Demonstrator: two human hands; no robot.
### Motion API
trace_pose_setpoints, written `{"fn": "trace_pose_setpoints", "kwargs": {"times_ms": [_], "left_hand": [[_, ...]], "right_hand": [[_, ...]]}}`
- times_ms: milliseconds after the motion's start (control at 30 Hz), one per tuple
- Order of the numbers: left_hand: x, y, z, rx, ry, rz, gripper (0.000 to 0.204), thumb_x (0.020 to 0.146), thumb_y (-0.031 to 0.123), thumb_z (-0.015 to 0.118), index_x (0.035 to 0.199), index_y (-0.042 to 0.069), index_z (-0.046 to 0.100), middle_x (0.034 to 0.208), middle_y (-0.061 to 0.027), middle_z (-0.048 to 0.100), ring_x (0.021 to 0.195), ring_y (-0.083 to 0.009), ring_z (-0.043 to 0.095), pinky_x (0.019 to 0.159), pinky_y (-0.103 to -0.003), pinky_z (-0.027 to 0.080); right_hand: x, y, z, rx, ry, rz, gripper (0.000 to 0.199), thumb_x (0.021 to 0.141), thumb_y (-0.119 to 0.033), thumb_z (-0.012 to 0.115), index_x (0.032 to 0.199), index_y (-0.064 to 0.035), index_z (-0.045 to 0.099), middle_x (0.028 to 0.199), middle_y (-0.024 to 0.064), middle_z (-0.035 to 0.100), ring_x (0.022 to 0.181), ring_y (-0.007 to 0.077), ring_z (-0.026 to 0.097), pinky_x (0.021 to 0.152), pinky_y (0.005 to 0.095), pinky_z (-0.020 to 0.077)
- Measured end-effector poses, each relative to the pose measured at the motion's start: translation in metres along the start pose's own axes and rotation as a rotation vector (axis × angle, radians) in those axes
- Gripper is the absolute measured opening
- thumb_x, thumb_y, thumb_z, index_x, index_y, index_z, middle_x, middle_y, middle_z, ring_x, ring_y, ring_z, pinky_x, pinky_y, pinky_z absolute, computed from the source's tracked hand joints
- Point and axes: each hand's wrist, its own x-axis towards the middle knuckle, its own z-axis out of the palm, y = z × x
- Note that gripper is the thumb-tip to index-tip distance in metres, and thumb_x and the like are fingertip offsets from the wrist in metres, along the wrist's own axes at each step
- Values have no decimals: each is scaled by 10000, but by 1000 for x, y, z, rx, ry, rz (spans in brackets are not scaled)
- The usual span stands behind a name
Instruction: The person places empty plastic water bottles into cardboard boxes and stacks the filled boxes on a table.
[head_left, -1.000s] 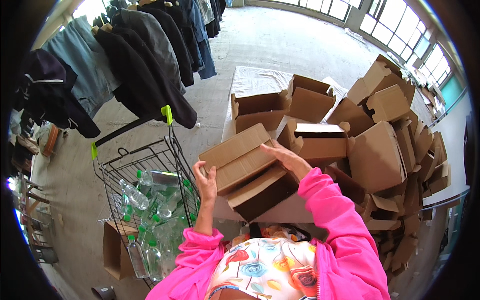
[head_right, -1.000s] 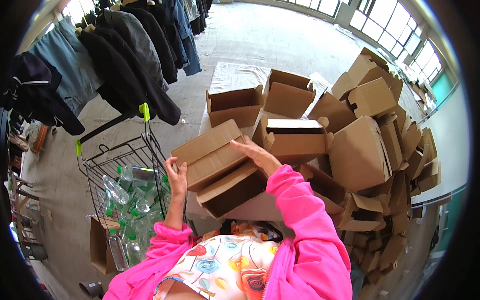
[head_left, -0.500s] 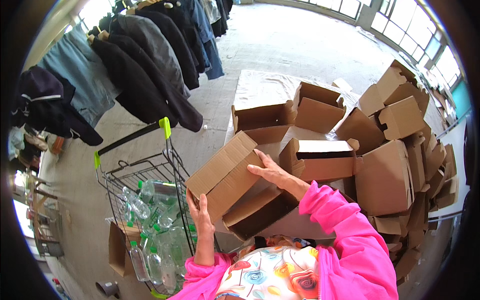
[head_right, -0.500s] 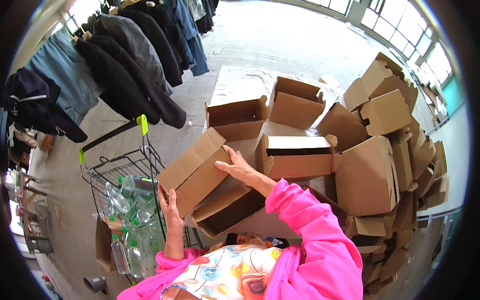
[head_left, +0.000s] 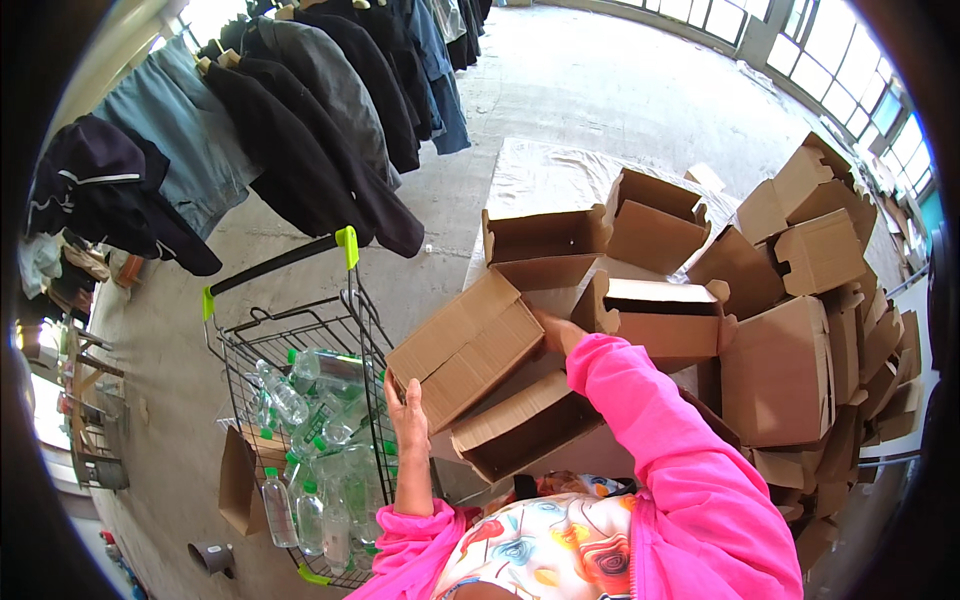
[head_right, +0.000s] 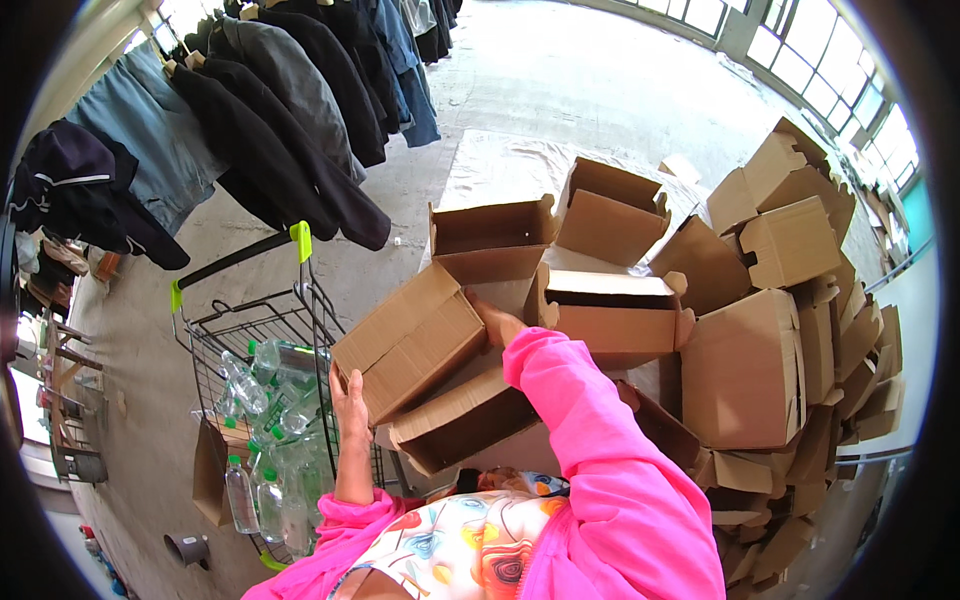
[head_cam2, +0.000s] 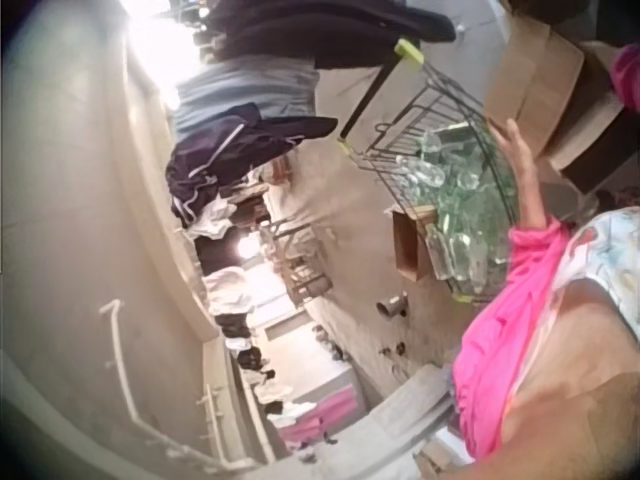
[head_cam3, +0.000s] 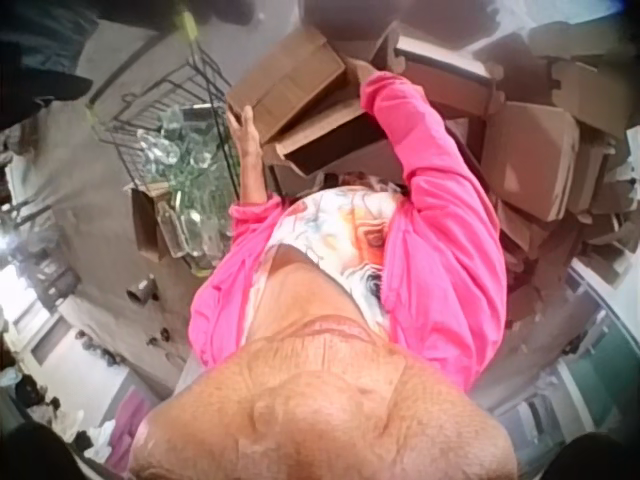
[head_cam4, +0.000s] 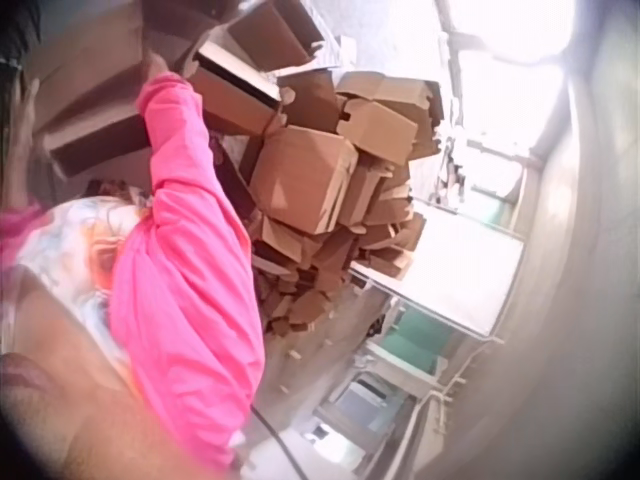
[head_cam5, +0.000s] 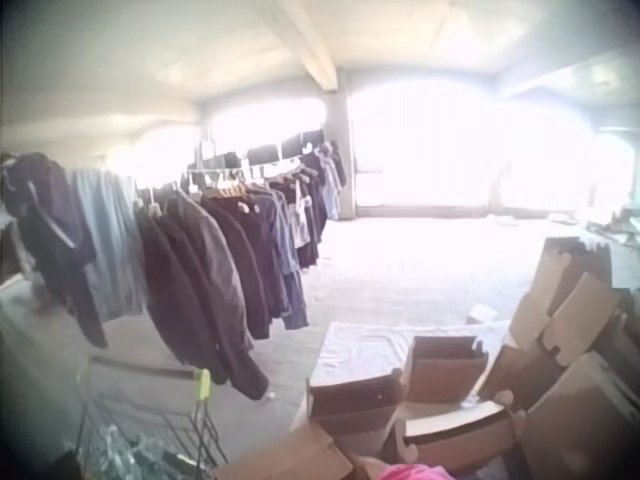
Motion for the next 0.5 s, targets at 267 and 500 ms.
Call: {"fn": "trace_pose_setpoints", "kwargs": {"times_ms": [267,500], "left_hand": [[-9,10,-20,-191,-1,-53,597,866,226,559,1367,77,270,1334,-67,365,1184,-202,389,968,-338,338],[-17,97,-1,-213,-15,116,552,893,197,513,1379,103,269,1387,-35,330,1211,-188,379,964,-344,358]], "right_hand": [[-55,-14,32,-53,14,-188,768,789,-752,216,1300,-214,414,1225,78,498,1072,297,453,793,549,362],[-94,-64,45,245,52,-629,662,851,-628,340,1228,-102,476,1161,103,539,1029,180,501,832,346,415]]}}
